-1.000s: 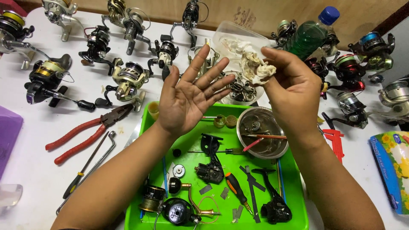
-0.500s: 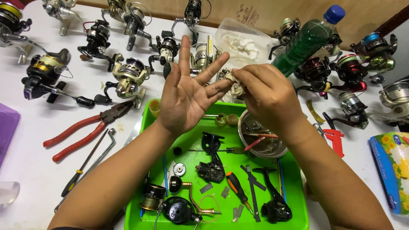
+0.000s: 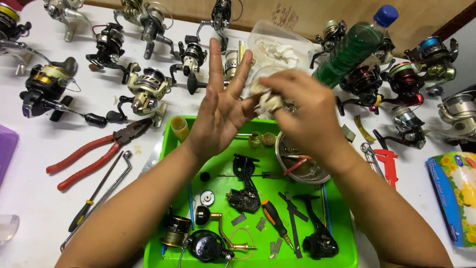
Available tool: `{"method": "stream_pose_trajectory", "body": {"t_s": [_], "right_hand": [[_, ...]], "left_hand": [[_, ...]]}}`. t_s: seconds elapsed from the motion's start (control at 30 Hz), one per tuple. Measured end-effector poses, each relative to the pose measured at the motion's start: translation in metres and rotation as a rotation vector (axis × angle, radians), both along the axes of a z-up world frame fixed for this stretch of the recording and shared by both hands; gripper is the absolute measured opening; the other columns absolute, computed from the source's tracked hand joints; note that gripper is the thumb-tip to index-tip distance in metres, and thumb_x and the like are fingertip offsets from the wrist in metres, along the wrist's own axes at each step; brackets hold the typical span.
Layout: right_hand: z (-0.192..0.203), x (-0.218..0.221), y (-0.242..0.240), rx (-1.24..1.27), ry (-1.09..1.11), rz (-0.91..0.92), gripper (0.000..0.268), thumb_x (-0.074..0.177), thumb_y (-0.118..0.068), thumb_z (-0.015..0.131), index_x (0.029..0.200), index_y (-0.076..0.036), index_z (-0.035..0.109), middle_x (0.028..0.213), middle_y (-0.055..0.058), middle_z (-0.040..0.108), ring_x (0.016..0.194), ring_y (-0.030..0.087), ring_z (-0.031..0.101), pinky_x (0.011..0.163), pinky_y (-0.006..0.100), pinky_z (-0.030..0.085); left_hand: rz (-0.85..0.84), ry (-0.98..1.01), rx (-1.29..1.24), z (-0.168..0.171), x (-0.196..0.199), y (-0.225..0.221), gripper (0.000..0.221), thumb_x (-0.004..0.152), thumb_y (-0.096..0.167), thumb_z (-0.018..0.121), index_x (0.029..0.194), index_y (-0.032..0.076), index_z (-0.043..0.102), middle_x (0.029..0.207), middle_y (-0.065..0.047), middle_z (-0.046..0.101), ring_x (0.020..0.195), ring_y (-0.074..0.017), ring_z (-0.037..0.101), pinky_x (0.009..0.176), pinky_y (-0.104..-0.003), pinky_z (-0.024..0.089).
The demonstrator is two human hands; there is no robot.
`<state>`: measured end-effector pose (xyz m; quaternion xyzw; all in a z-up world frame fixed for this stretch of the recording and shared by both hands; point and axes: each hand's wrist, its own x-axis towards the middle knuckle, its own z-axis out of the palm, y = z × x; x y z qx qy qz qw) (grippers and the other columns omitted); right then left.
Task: Assembling and cleaning the internal components of a fishing reel housing on a workbench.
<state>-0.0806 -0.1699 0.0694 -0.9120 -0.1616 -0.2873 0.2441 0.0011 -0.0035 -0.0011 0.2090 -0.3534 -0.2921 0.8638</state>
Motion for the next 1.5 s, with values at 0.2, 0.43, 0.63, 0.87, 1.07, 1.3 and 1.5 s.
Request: {"method": "stream_pose_trajectory", "body": {"t_s": [0.2,0.43,0.63,0.87,1.07,1.3,1.5], "right_hand": [[-0.010,0.008,0.019,-0.286,-0.168,0.251,0.021,0.088,0.021,0.062,0.107,0.012,0.066,0.100,0.022,0.066,0.088,0.038,0.060,0.082,0.046,0.053],[0.040,0.004,-0.028,-0.139,0.186,0.126,0.034,0.086,0.012,0.061,0.116,0.002,0.074,0.109,0.018,0.075,0.094,0.025,0.070,0.082,0.034,0.059],[0.033,0.037,-0.073,0.149,0.265,-0.094,0.039,0.091,0.017,0.057,0.122,0.001,0.074,0.109,0.014,0.076,0.086,0.012,0.064,0.070,0.021,0.051],[-0.018,0.135,-0.128,-0.131,0.303,-0.286,0.040,0.084,-0.003,0.053,0.111,-0.007,0.081,0.113,0.014,0.077,0.106,0.027,0.071,0.087,0.041,0.053],[-0.030,0.174,-0.111,-0.149,0.697,-0.425,0.056,0.077,-0.005,0.051,0.126,-0.016,0.074,0.141,0.022,0.060,0.132,0.039,0.054,0.107,0.042,0.042],[-0.054,0.193,-0.115,-0.246,0.562,-0.352,0.036,0.089,-0.017,0.059,0.119,-0.007,0.076,0.125,0.016,0.072,0.121,0.035,0.063,0.100,0.049,0.048],[-0.068,0.198,-0.108,-0.272,0.681,-0.254,0.034,0.092,-0.026,0.061,0.119,-0.016,0.077,0.104,0.014,0.078,0.108,0.042,0.070,0.095,0.054,0.053]], "left_hand": [[0.105,-0.110,0.053,-0.007,-0.002,-0.001,0.087,0.104,0.064,0.053,0.158,0.049,-0.014,0.185,-0.014,-0.015,0.076,-0.0076,0.033,0.075,-0.023,0.030],[0.132,-0.179,0.155,-0.007,0.005,0.000,0.076,0.108,0.064,0.041,0.158,0.047,-0.014,0.181,-0.008,-0.016,0.167,-0.0505,0.011,0.117,-0.043,0.036],[0.385,-0.309,0.346,-0.005,0.002,0.001,0.059,0.111,0.042,0.038,0.162,0.025,0.014,0.171,-0.017,0.032,0.140,-0.0302,0.054,0.109,-0.042,0.048],[0.433,-0.293,0.382,-0.002,0.000,0.000,0.038,0.108,0.012,0.050,0.147,0.010,0.048,0.137,-0.013,0.062,0.093,-0.0131,0.065,0.086,-0.028,0.058],[0.466,-0.496,0.673,0.004,-0.008,0.002,0.036,0.103,0.016,0.055,0.139,0.016,0.055,0.116,-0.001,0.069,0.073,-0.0045,0.049,0.071,-0.021,0.047],[0.456,-0.913,0.769,0.003,-0.011,-0.003,0.032,0.098,0.022,0.056,0.129,0.016,0.063,0.128,-0.004,0.074,0.112,-0.0209,0.074,0.101,-0.037,0.053],[0.349,-0.797,0.782,0.027,-0.010,0.003,0.031,0.097,0.013,0.060,0.126,0.004,0.068,0.093,-0.017,0.078,0.077,-0.0325,0.074,0.080,-0.044,0.060]]}}
